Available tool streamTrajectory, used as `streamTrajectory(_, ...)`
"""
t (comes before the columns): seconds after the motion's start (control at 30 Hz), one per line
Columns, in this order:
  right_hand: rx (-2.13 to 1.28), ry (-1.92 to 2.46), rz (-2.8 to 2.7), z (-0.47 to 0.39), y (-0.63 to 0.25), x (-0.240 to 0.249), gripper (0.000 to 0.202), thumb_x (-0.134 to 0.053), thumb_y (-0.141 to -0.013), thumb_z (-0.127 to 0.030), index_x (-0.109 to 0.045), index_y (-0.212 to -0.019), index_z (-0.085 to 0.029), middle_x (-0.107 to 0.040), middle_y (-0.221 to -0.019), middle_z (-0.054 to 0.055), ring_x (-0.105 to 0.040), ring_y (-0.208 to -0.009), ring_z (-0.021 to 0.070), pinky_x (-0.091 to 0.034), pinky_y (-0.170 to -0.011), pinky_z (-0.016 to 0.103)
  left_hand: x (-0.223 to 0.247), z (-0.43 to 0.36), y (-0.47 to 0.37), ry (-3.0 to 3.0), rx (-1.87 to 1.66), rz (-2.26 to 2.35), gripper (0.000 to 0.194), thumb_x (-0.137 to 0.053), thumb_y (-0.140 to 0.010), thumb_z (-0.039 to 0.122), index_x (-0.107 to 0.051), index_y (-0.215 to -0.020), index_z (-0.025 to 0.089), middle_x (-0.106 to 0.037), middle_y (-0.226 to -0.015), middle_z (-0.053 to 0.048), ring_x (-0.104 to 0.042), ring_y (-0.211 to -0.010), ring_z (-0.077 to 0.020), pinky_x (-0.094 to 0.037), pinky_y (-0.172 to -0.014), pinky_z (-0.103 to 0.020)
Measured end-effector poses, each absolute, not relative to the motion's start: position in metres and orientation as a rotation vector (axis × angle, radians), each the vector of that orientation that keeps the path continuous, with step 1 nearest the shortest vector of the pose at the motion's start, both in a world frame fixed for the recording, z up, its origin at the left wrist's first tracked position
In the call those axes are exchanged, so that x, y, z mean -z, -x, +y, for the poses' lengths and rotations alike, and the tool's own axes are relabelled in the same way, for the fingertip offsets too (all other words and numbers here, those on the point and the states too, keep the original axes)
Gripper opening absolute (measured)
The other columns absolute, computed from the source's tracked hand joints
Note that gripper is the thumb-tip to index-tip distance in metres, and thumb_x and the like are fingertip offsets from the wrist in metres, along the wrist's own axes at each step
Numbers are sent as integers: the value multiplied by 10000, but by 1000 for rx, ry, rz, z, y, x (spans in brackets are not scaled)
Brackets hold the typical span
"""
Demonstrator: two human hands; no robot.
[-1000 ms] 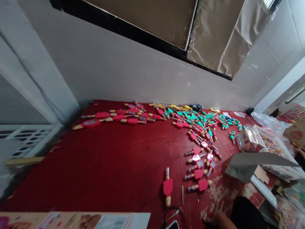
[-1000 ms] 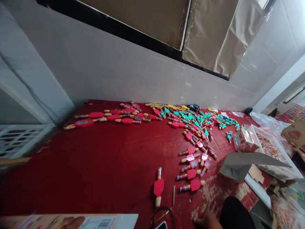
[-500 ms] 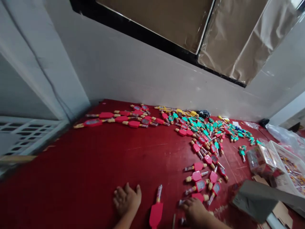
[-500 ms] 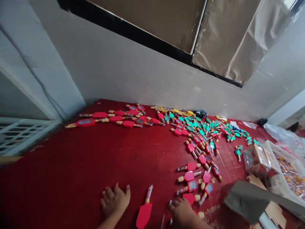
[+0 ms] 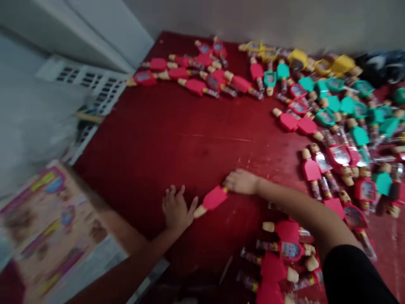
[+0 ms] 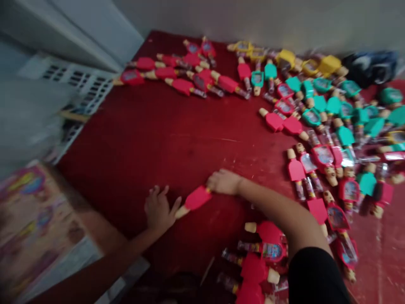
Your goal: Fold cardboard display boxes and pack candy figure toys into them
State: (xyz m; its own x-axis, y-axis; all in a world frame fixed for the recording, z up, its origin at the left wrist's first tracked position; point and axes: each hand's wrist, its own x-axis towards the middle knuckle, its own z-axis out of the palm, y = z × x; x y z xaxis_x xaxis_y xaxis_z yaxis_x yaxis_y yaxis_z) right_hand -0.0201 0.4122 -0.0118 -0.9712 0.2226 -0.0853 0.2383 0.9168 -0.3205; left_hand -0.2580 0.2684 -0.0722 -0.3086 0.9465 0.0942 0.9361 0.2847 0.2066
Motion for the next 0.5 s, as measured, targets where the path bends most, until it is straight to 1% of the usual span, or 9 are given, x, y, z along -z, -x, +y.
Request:
streamTrajectory(0.1,527,-585,3036,453,-11,12,381,-320,-986,-283,-509,-1230,-62,-563,-1123,202,-501,-1031,264,-392,-881,418,75,268,264,-1836,-333,2498,647,-299,-892,458,-463,-1271,-40,-327,-1399,-289,-242,-1356,-387,-237,-1102,-554)
streamTrajectory(0.2,577,-661,3027,436,-53,6,405,-298,-977,-297,-555,-1180,-58,-582,-1061,199,-524,-961,255,-418,-841,408,78,242,274,-1844,-252,2526,624,-298,-900,452,-500,-1247,-25,-352,-1390,-279,-257,-1351,-390,-248,-1098,-553)
streamTrajectory(0.23,595,-645,3027,428,-69,4,396,-318,-965,-316,-601,-1105,-78,-598,-1007,180,-534,-920,242,-428,-828,393,80,233,276,-1847,-238,2532,616,-303,-899,451,-509,-1245,-15,-356,-1390,-274,-263,-1348,-391,-254,-1095,-555)
streamTrajectory(0.27,622,-584,3027,424,-83,2,390,-368,-938,-383,-651,-960,-115,-611,-911,144,-544,-854,226,-442,-808,373,82,226,277,-1850,-234,2534,609,-313,-896,452,-516,-1245,-5,-356,-1394,-269,-267,-1346,-392,-259,-1091,-557)
streamTrajectory(0.3,690,-533,3023,426,-94,1,438,-405,-897,-500,-646,-761,-160,-593,-766,96,-542,-753,203,-458,-767,347,85,222,278,-1851,-241,2532,602,-326,-893,452,-519,-1249,7,-351,-1403,-262,-270,-1346,-391,-264,-1088,-557)
streamTrajectory(0.33,880,-705,3019,435,-98,2,487,-445,-845,-583,-599,-621,-179,-552,-648,63,-523,-657,180,-463,-698,311,87,221,278,-1851,-257,2530,596,-341,-887,453,-520,-1255,20,-342,-1414,-254,-274,-1346,-390,-267,-1086,-557)
streamTrajectory(0.37,892,-829,3011,451,-95,3,516,-404,-854,-599,-579,-602,-184,-540,-626,53,-520,-627,169,-467,-668,296,89,221,279,-1848,-277,2528,590,-358,-880,454,-521,-1261,35,-335,-1424,-244,-280,-1345,-386,-268,-1086,-556)
streamTrajectory(0.43,818,-1187,2995,494,-67,9,516,-327,-900,-551,-621,-738,-159,-587,-727,82,-556,-701,180,-480,-708,305,92,225,281,-1837,-314,2531,574,-390,-870,454,-521,-1273,67,-331,-1439,-219,-295,-1342,-372,-273,-1086,-545)
streamTrajectory(0.5,597,-1562,2956,535,-21,20,512,-303,-918,-490,-620,-993,-95,-606,-971,165,-565,-926,239,-462,-856,390,93,227,283,-1821,-334,2535,559,-412,-867,455,-522,-1281,95,-345,-1439,-197,-313,-1337,-356,-279,-1086,-528)
